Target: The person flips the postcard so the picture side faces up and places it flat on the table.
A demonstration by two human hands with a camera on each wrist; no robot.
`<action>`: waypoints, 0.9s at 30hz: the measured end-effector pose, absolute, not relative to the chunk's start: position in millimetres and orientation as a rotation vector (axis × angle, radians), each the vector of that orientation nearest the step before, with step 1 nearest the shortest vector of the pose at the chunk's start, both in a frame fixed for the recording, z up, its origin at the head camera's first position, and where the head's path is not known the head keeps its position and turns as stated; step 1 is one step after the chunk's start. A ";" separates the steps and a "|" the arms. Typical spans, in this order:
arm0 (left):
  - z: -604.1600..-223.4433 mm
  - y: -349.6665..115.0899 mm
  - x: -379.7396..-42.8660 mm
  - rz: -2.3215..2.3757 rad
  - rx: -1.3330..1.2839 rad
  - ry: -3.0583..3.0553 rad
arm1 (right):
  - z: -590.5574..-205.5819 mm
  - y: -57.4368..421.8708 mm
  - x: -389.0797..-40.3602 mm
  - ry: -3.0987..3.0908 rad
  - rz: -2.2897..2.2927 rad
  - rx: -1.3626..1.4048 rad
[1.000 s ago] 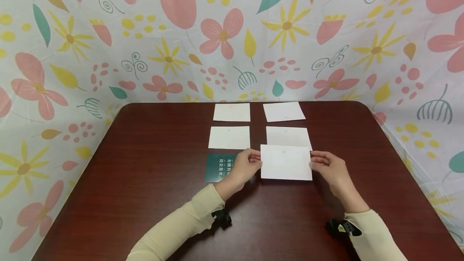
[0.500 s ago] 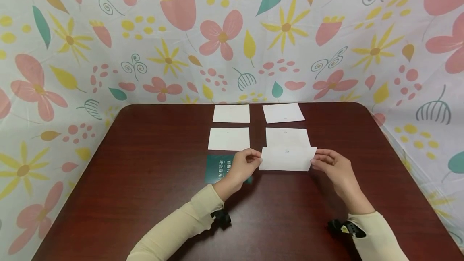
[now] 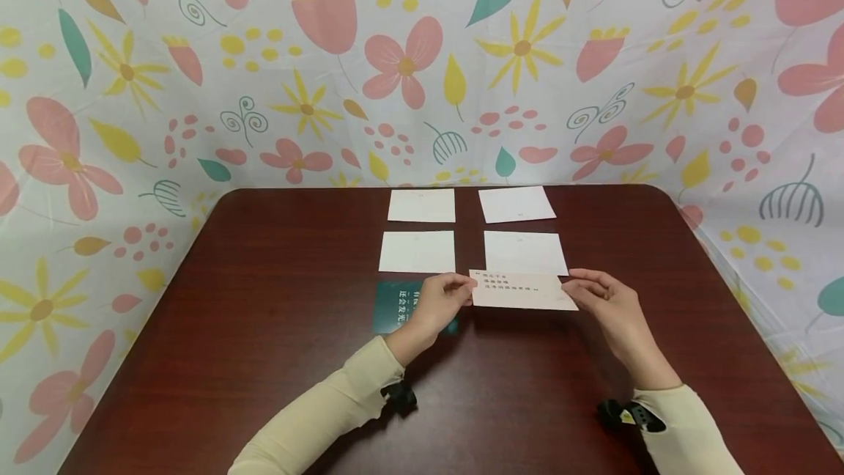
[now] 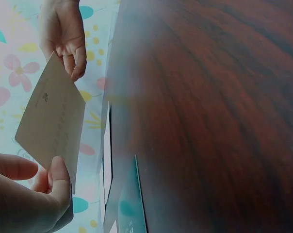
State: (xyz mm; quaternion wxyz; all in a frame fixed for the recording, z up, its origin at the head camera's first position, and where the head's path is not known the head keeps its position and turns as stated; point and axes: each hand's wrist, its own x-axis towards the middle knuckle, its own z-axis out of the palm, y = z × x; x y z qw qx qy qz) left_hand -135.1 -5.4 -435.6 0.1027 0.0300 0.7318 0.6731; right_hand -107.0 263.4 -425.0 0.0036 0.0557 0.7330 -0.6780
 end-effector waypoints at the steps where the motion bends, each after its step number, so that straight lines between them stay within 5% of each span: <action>1: -436.3 -5.7 -135.3 1.966 0.100 2.179 | -425.2 263.5 -107.1 2.333 -2.082 0.192; 27: -443.4 1.6 -130.4 1.521 0.374 2.538 | -439.1 268.3 -110.7 2.581 -1.652 0.168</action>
